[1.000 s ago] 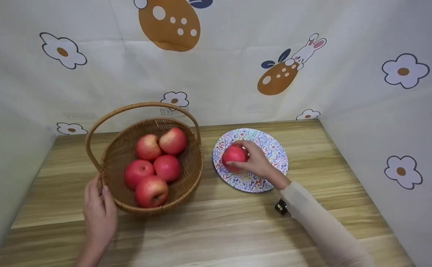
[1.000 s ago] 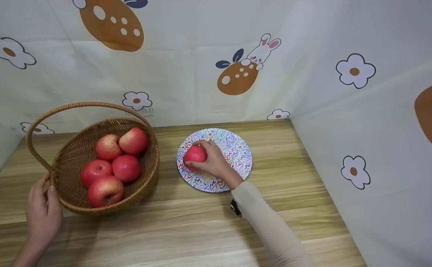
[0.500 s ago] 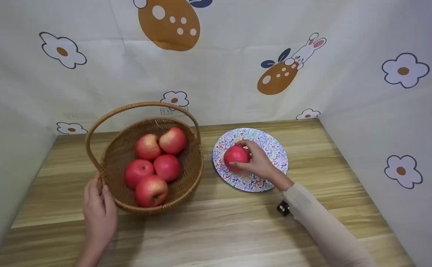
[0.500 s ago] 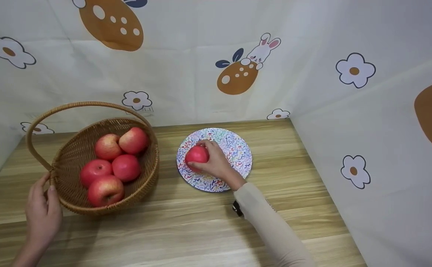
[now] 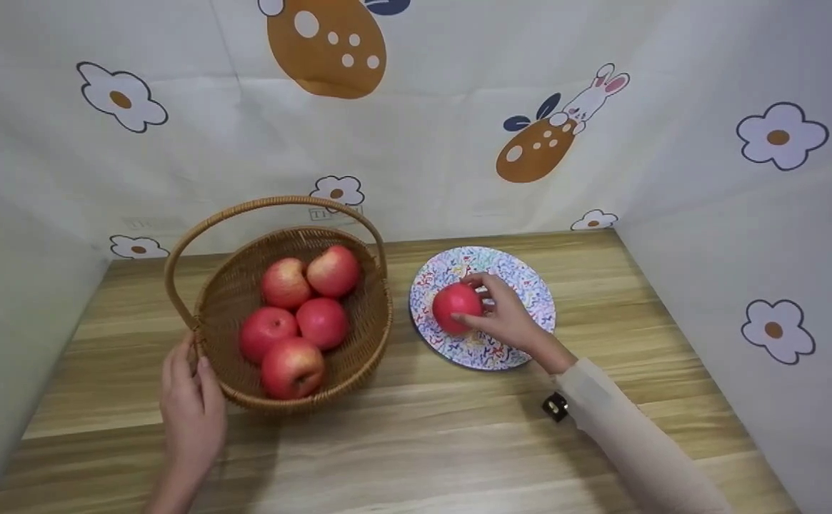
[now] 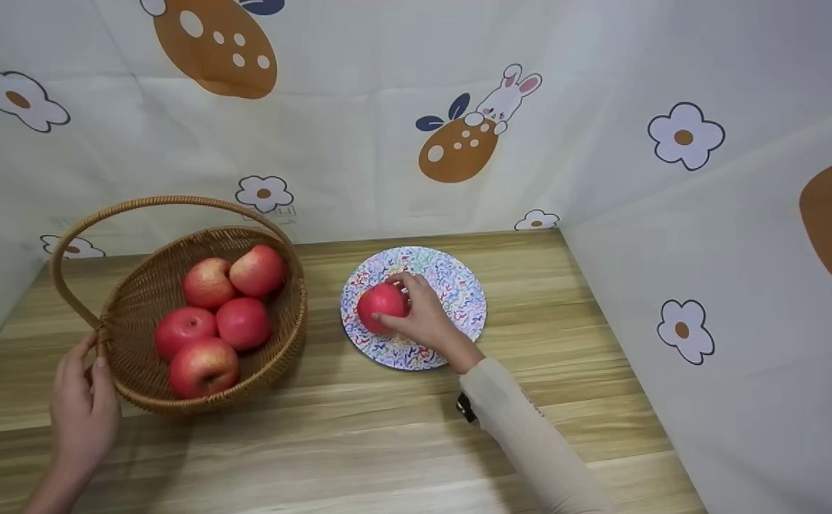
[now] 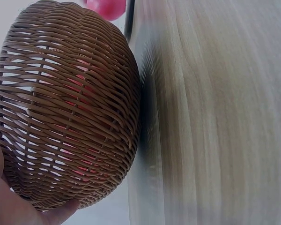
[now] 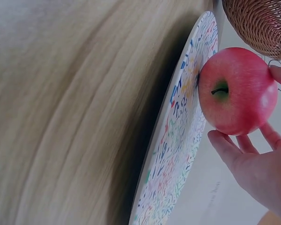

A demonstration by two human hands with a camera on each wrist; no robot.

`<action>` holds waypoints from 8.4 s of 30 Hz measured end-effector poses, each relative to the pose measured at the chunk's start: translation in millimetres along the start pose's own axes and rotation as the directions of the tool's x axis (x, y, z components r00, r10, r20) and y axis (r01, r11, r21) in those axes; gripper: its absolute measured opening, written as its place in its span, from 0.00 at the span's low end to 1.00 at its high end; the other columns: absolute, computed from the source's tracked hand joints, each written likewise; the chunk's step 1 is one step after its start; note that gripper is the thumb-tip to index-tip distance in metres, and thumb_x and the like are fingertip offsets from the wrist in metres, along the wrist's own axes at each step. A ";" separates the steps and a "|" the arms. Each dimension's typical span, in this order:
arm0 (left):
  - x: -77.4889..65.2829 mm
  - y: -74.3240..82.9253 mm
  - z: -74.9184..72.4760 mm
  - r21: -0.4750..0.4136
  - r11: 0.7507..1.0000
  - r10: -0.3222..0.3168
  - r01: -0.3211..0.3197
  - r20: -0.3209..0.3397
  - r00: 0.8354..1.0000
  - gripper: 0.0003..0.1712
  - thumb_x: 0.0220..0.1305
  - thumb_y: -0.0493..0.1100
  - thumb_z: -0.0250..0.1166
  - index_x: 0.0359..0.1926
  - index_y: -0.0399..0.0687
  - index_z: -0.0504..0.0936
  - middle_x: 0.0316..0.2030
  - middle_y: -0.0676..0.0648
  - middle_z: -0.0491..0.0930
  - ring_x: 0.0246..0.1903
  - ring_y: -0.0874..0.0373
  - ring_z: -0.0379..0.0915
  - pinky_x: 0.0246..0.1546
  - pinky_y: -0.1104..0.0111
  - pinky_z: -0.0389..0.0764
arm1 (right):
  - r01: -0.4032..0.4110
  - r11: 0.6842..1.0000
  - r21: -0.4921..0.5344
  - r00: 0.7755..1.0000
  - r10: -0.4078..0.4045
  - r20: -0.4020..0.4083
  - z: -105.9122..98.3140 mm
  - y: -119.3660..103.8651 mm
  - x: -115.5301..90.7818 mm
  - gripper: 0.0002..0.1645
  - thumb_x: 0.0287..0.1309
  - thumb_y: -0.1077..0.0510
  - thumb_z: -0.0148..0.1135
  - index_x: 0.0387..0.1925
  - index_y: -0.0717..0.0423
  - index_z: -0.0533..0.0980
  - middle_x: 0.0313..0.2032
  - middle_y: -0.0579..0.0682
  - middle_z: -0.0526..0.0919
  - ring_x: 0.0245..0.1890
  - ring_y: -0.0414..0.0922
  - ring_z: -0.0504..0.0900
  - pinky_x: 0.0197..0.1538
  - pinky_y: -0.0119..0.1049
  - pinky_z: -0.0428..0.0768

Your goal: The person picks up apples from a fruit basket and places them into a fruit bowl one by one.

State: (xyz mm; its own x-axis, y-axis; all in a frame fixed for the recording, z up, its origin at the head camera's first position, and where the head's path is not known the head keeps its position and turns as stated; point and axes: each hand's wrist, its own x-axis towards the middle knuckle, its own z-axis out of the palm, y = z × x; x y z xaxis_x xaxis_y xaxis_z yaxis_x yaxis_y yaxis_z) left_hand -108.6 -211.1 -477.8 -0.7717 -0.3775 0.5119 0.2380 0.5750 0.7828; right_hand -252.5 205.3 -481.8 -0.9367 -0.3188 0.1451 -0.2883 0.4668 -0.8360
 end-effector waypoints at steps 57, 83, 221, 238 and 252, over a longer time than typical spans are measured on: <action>-1.4 2.7 1.1 0.016 1.000 0.008 -0.008 0.008 1.000 0.24 0.79 0.30 0.47 0.71 0.22 0.67 0.63 0.24 0.71 0.62 0.32 0.69 0.58 0.87 0.60 | 0.124 0.990 0.060 0.991 -0.121 -0.051 -4.2 -28.9 -4.2 0.33 0.59 0.66 0.76 0.63 0.71 0.74 0.63 0.69 0.77 0.67 0.69 0.74 0.70 0.63 0.72; -1.4 2.5 0.3 0.030 0.999 -0.043 0.042 0.026 0.999 0.26 0.80 0.32 0.46 0.73 0.25 0.66 0.65 0.25 0.70 0.63 0.31 0.69 0.58 0.88 0.60 | 0.243 0.968 0.060 0.969 -0.245 0.035 16.4 -75.2 11.2 0.33 0.60 0.64 0.76 0.63 0.72 0.74 0.61 0.67 0.80 0.64 0.64 0.78 0.69 0.50 0.77; -0.3 4.5 -2.9 0.013 0.999 -0.034 0.034 0.053 0.998 0.27 0.78 0.31 0.51 0.72 0.22 0.65 0.64 0.25 0.70 0.62 0.32 0.70 0.51 0.92 0.64 | 0.342 0.939 0.021 0.720 -0.276 0.636 144.6 -149.7 57.6 0.32 0.62 0.60 0.76 0.65 0.65 0.75 0.63 0.57 0.83 0.59 0.46 0.80 0.62 0.30 0.77; -0.3 5.5 -2.6 -0.010 0.998 -0.057 0.058 0.062 0.996 0.27 0.79 0.32 0.49 0.73 0.22 0.63 0.65 0.24 0.68 0.61 0.30 0.70 0.51 0.92 0.66 | 0.434 0.898 -0.076 0.685 -0.274 0.676 151.6 -148.0 60.1 0.40 0.57 0.53 0.80 0.70 0.56 0.76 0.63 0.58 0.76 0.64 0.48 0.72 0.70 0.28 0.64; -0.4 6.0 -2.4 -0.008 0.998 -0.061 0.062 0.058 0.996 0.27 0.79 0.33 0.49 0.73 0.21 0.64 0.64 0.24 0.68 0.63 0.32 0.68 0.52 0.92 0.65 | 0.455 0.889 -0.054 0.669 -0.301 0.680 150.9 -151.0 60.1 0.39 0.54 0.57 0.82 0.67 0.57 0.78 0.65 0.56 0.79 0.65 0.48 0.74 0.70 0.27 0.65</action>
State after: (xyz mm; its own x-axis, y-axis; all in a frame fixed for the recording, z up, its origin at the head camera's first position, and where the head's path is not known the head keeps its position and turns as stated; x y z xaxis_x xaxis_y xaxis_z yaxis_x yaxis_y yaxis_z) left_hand -105.4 -209.2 -472.4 -0.8179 -0.3690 0.4414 0.1946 0.5446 0.8158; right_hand -235.3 -8.8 -426.6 -0.4047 -0.9144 -0.0108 -0.6935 0.3146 -0.6482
